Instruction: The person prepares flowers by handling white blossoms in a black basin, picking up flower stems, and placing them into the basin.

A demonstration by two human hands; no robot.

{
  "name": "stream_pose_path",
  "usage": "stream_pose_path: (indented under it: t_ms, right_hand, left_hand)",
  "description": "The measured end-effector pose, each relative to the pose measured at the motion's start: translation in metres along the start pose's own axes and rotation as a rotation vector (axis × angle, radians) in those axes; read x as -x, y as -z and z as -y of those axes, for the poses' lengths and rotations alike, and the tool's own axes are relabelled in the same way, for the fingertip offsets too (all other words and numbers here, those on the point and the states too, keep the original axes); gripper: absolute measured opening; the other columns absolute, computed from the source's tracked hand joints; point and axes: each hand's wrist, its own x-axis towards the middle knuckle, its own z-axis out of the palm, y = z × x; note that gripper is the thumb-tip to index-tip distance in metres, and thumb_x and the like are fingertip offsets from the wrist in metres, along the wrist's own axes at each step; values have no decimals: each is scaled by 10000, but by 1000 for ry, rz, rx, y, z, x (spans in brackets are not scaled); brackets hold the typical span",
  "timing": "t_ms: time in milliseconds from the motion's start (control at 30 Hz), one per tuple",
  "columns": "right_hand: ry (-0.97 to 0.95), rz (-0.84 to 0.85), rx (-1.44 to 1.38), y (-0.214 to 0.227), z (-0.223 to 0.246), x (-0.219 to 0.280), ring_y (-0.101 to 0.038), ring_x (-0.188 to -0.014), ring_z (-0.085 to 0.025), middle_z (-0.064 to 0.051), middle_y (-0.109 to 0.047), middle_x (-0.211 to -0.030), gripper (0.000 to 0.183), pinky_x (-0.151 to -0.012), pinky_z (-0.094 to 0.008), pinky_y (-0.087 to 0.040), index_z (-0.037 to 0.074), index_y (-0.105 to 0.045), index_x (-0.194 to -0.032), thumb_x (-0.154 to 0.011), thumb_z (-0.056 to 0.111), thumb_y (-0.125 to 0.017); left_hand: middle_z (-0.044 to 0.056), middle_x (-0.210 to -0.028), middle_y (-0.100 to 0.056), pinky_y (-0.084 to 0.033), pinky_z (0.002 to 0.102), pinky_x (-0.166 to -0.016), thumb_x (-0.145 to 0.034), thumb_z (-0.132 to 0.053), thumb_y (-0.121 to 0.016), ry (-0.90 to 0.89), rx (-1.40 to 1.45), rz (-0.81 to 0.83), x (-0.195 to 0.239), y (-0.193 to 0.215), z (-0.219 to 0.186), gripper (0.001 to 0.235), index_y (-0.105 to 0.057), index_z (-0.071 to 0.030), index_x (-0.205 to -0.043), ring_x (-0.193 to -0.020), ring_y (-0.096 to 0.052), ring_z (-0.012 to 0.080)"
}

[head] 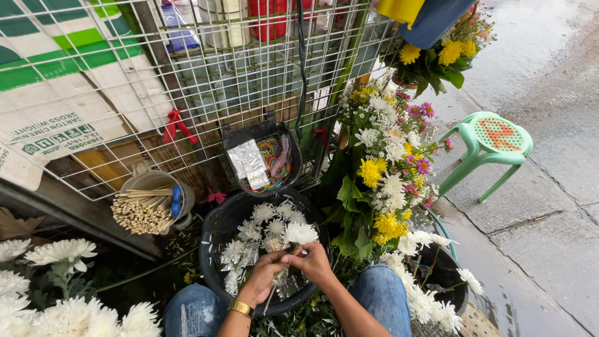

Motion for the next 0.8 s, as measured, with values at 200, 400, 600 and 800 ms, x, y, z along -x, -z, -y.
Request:
stream_pose_path:
  t_ms: [200,400,600,800]
  right_hand:
    - [184,265,-57,17,28,7,-716,-929,-158,33,-780,-934,153,-921,-351,-576,202,-803,-926,-840,328,-802]
    - [54,229,-238,20,30,9,-695,-625,-135,-58,-717,-674,212,-666,-279,-632,50,-690,-737,-772,76,-898]
    - [161,-61,117,7,-18,-10,-664,-886,-141,19,-727,-815,326,-829,-343,-528,143,-711,-622,-718,368,-927]
    - [-136,-206,-254,-10,24,-5,-586,-718,-158,-81,-695,-878,521,-704,-328,-506,-29,-726,-1145,-696,89,-962]
  left_hand:
    - [150,-1359,-621,-501,326,-597,-939,-12,-603,115,157,202,18,0,-25,331,-740,-60,-1236,-941,-531,243]
    - [83,-1058,-644,-515,348,-573,-946,-60,-672,233,208,280,19,1,-24,116,-733,-36,-1042,-766,-575,177]
    - [65,-1206,-771,-415,310,-550,-941,-115,-685,175,-127,-148,27,-27,-34,237,-791,-142,-1151,-1080,-642,206]
    - [216,-1172,-611,-479,479,-1027,-898,-280,-773,-171,-361,-405,-11,-18,16,316,-752,-6,-1055,-1210,-564,394]
